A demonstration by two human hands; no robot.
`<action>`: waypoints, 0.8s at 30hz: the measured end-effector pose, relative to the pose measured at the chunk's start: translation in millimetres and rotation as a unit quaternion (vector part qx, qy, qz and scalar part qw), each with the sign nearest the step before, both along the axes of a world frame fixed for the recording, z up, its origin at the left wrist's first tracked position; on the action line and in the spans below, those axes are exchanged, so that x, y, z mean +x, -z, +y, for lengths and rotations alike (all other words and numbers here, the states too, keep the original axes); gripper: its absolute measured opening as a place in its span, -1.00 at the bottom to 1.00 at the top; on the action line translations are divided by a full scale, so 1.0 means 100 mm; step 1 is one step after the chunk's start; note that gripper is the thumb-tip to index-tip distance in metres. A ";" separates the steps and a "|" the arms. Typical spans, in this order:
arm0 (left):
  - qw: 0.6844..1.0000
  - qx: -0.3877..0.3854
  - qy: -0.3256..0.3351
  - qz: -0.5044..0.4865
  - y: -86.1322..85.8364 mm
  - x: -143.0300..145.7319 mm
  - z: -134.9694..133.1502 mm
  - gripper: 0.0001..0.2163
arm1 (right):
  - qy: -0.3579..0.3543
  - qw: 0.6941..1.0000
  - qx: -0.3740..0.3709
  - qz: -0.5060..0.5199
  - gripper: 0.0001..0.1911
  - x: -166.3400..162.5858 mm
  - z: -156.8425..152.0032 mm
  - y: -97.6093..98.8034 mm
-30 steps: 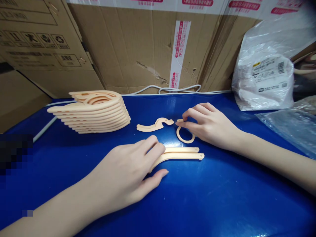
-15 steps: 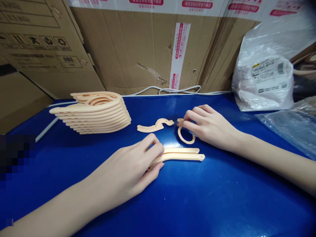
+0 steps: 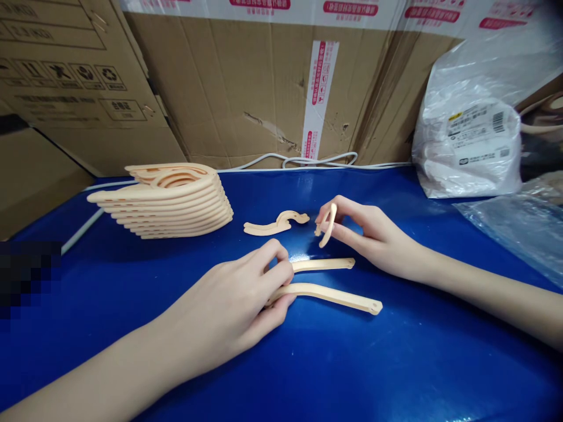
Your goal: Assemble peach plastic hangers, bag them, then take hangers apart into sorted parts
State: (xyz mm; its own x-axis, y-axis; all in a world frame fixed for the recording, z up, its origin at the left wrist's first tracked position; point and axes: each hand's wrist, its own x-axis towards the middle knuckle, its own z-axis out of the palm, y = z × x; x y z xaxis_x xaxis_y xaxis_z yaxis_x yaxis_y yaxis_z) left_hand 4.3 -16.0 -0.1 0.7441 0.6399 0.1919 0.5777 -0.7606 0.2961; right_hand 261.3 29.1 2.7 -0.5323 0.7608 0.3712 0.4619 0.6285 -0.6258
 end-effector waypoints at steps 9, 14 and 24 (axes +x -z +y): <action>0.992 -0.025 -0.061 -0.105 -0.06 -0.01 0.02 -0.86 | 0.027 0.947 -0.259 0.187 -0.73 -0.08 0.02 0.05; 0.932 -0.201 -0.125 -0.274 -0.16 -0.02 0.07 -0.89 | 0.007 0.931 -0.297 0.212 -0.76 -0.07 0.01 0.04; 0.834 -0.297 -0.218 -0.411 -0.25 -0.06 0.16 -0.83 | -0.003 0.929 -0.299 0.220 -0.80 -0.07 0.01 0.04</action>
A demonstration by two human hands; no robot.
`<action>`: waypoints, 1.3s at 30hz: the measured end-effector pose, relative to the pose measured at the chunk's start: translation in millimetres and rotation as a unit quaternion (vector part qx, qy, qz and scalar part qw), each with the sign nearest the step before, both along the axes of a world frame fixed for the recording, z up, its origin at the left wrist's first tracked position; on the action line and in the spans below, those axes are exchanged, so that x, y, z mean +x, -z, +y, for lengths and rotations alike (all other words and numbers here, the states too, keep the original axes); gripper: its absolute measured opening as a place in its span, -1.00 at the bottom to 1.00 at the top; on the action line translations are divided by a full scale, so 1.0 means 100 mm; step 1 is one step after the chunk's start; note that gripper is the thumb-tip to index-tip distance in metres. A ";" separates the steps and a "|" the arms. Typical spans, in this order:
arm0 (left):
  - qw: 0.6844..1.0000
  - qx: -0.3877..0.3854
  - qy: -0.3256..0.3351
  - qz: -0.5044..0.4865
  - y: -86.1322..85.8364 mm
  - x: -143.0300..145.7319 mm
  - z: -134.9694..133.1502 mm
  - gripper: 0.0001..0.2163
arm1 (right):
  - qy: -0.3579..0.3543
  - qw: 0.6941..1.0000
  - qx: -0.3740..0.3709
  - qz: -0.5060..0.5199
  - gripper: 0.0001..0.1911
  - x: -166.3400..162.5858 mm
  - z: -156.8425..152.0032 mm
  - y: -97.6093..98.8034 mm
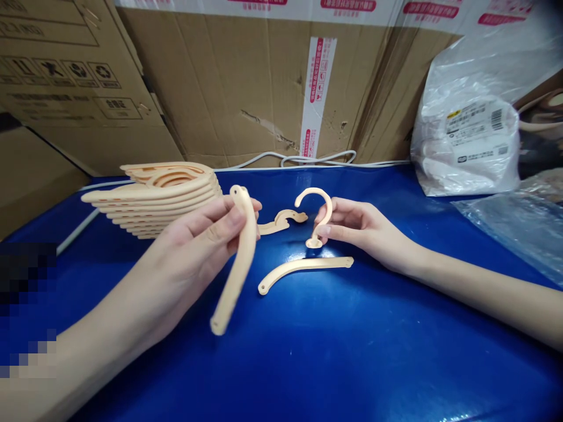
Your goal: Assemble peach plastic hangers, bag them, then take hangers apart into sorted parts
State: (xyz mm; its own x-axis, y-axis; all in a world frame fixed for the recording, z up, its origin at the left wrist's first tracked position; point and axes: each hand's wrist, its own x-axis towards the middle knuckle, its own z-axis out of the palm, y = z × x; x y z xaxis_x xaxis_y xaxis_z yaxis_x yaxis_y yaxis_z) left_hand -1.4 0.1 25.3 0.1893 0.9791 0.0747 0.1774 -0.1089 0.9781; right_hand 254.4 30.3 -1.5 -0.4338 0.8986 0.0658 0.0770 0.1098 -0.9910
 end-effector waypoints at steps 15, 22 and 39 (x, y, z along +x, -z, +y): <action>0.852 0.241 0.052 0.462 0.33 -0.04 -0.06 -0.61 | -0.025 0.999 0.003 0.027 -0.76 0.02 0.01 0.05; 0.820 0.272 0.037 0.502 0.37 -0.07 -0.02 -0.58 | -0.032 0.999 -0.005 0.037 -0.76 0.03 0.00 0.05; 0.881 0.237 0.093 0.399 0.19 0.05 -0.17 -0.77 | -0.029 0.994 -0.068 0.076 -0.56 0.01 0.02 0.05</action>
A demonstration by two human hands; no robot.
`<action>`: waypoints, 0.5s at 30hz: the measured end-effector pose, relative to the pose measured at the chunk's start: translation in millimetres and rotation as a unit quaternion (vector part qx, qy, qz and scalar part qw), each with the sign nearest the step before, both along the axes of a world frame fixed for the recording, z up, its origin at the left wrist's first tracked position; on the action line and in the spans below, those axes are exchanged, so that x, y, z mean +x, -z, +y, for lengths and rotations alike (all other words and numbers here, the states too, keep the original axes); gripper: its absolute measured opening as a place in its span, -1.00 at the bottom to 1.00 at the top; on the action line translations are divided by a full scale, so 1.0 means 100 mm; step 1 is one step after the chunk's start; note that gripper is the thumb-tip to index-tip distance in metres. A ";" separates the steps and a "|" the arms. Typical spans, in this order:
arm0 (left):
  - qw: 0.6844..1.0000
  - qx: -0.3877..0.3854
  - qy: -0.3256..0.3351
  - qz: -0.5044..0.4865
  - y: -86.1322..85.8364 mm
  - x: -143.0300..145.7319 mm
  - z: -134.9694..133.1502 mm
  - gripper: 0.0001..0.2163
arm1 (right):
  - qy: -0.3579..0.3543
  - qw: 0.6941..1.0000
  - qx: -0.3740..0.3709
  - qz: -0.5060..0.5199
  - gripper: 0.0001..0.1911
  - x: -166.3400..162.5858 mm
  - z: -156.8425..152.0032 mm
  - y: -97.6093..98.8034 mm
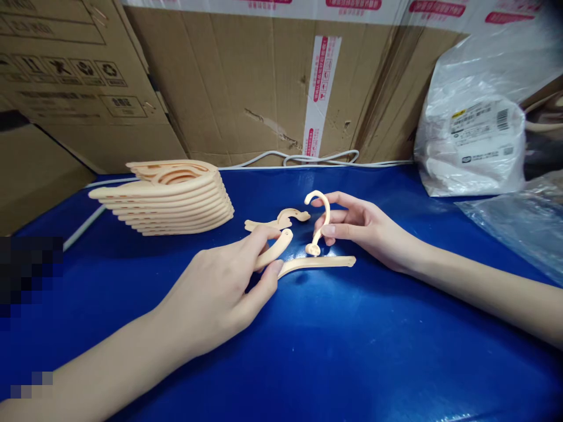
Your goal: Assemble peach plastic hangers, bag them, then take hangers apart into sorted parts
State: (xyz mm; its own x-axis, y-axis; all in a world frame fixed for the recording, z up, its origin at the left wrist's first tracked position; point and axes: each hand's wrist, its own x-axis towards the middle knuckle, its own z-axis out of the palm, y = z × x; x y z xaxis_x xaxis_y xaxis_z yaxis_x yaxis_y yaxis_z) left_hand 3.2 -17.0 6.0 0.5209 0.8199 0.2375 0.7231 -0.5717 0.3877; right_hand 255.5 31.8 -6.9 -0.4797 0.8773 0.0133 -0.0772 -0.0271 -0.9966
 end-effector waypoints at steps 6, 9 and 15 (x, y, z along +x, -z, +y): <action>0.999 0.024 0.025 -0.019 0.00 -0.01 -0.03 -0.86 | 0.000 1.000 0.002 0.010 -0.56 0.01 0.01 0.01; 0.999 0.026 0.028 -0.002 0.01 -0.01 0.01 -0.83 | 0.002 1.000 0.006 0.006 -0.54 0.02 0.01 0.01; 0.999 0.029 0.038 -0.007 0.05 -0.04 0.08 -0.77 | 0.011 1.000 0.005 0.013 -0.53 0.02 0.02 0.01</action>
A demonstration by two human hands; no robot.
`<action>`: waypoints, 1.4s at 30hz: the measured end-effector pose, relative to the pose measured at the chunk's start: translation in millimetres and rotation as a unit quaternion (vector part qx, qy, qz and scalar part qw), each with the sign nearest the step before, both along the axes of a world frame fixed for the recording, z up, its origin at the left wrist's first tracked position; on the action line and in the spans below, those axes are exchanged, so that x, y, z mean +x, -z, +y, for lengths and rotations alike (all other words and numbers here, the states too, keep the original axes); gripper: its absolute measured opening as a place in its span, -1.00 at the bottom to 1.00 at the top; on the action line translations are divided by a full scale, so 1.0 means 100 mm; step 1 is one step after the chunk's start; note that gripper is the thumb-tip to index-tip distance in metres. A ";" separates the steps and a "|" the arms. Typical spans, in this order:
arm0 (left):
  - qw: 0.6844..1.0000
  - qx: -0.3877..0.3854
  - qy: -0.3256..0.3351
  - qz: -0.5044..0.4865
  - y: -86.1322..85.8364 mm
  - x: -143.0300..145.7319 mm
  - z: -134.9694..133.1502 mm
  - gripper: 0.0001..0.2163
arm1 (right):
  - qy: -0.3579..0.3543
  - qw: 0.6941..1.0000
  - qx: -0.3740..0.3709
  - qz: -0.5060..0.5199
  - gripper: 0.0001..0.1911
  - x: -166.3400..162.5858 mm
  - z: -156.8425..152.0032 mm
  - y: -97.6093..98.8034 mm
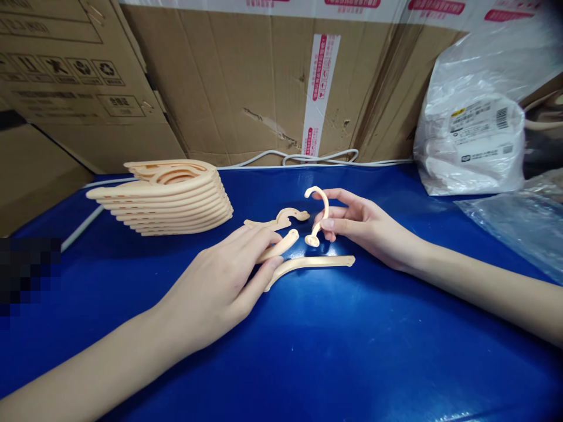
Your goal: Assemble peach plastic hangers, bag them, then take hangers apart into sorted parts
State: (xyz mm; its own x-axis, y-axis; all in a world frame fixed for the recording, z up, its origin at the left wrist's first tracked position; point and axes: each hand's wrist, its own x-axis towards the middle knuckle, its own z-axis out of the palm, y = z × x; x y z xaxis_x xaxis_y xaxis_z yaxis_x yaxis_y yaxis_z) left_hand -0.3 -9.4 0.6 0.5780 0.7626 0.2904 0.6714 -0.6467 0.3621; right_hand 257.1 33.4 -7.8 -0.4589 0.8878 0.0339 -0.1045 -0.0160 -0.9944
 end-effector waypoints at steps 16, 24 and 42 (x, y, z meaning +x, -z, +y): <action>0.997 -0.040 0.052 -0.036 0.07 -0.01 0.06 -0.82 | 0.000 1.000 0.004 0.001 -0.58 -0.01 0.01 0.00; 0.996 -0.004 0.071 -0.051 0.07 0.00 0.06 -0.85 | -0.006 1.000 0.005 0.002 -0.57 -0.01 0.01 0.00; 0.978 0.176 0.108 -0.005 0.07 -0.02 0.03 -0.81 | -0.051 0.999 0.011 -0.015 -0.57 -0.02 0.00 -0.01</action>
